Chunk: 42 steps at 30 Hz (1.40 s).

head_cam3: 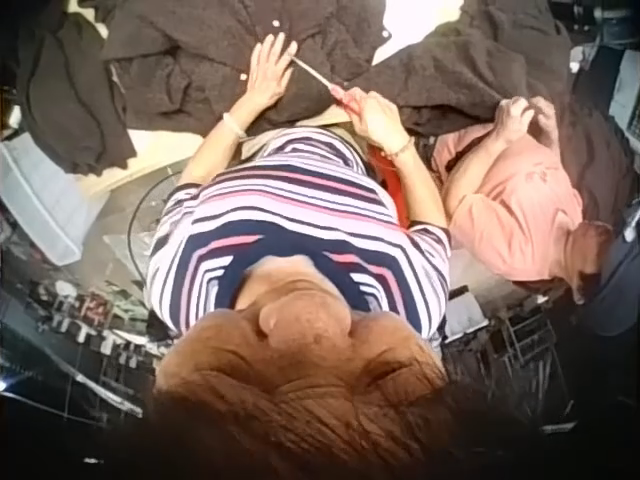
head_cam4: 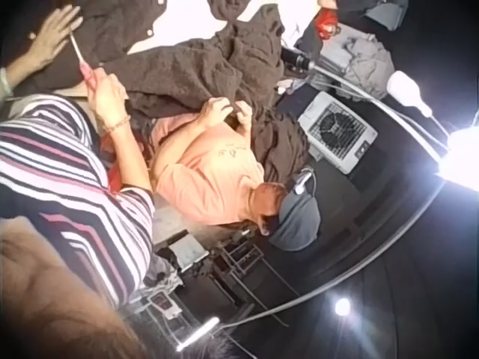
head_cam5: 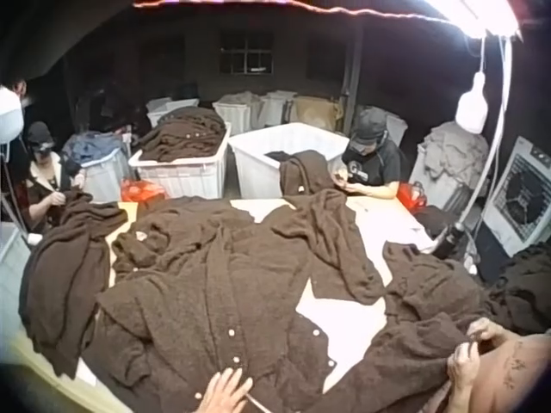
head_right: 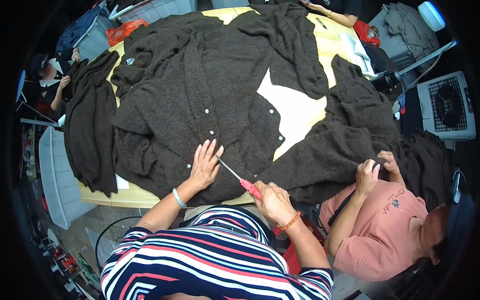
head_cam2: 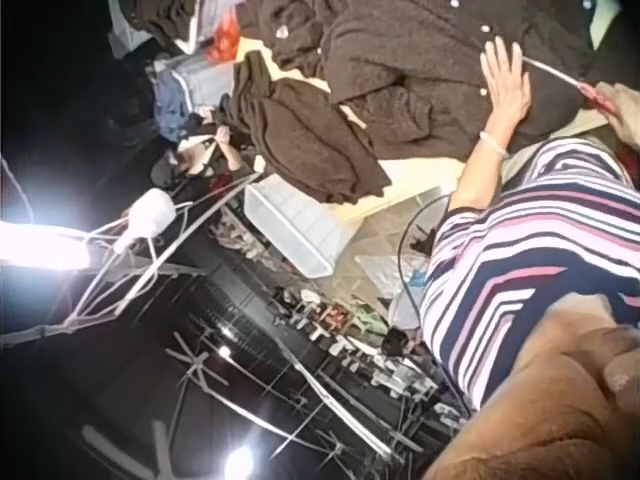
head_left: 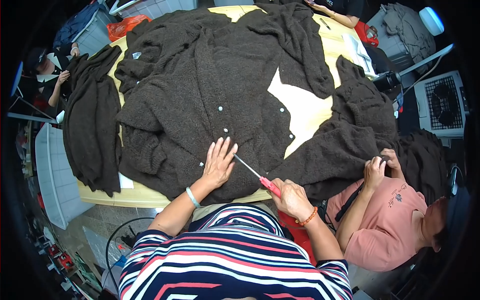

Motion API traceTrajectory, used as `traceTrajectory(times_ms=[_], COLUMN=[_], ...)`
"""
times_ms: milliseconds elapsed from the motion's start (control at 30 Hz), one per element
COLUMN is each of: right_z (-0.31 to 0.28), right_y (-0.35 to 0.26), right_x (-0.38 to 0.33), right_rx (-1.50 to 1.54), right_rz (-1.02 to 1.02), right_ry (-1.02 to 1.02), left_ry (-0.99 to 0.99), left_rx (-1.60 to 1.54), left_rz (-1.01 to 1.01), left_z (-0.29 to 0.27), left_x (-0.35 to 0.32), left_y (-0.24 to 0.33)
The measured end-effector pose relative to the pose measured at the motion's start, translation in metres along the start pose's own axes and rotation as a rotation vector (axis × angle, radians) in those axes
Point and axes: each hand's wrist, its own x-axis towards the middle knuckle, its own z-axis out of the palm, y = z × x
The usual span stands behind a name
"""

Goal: Trimming loose threads from sweaters using scissors.

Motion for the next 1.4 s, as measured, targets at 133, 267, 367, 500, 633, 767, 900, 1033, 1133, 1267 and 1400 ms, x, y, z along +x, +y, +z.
traceTrajectory(times_ms=[133, 267, 367, 500, 633, 767, 900, 1033, 1133, 1267, 1400], right_z=[0.008, 0.014, 0.002, 0.011, 0.008, 0.0, -0.003, -0.003, 0.01, 0.004, 0.006], right_y=[0.005, 0.01, -0.01, -0.015, -0.016, -0.015, -0.014, 0.012, 0.038, 0.04, 0.042], right_x=[-0.003, 0.002, 0.013, 0.022, 0.021, 0.033, 0.032, 0.02, 0.01, 0.001, -0.007], right_rx=[0.048, 0.032, -0.067, -0.08, -0.082, -0.011, -0.061, 0.11, 0.09, 0.117, 0.17], right_rz=[-0.067, -0.07, -0.022, -0.005, -0.13, 0.011, -0.119, -0.071, 0.033, 0.111, 0.128], right_ry=[0.167, 0.191, 0.127, 0.157, 0.034, 0.106, -0.095, 0.042, 0.113, 0.12, 0.212], left_ry=[0.226, 0.288, 0.233, 0.21, 0.25, 0.273, 0.212, 0.242, 0.058, -0.078, -0.043], left_rx=[-0.186, -0.245, -0.061, -0.105, -0.21, -0.445, -0.549, -0.246, 0.082, 0.064, 0.12], left_rz=[0.015, -0.265, -0.208, -0.223, -0.164, -0.369, -0.421, -0.086, 0.008, -0.224, -0.032], left_z=[-0.014, -0.033, -0.007, 0.004, 0.0, -0.002, -0.007, -0.024, -0.038, -0.049, -0.063], left_x=[0.006, 0.06, 0.079, 0.079, 0.064, 0.059, 0.057, 0.042, 0.04, 0.071, 0.106], left_y=[-0.01, -0.007, -0.036, -0.043, -0.05, -0.052, -0.058, -0.026, 0.001, -0.014, 0.025])
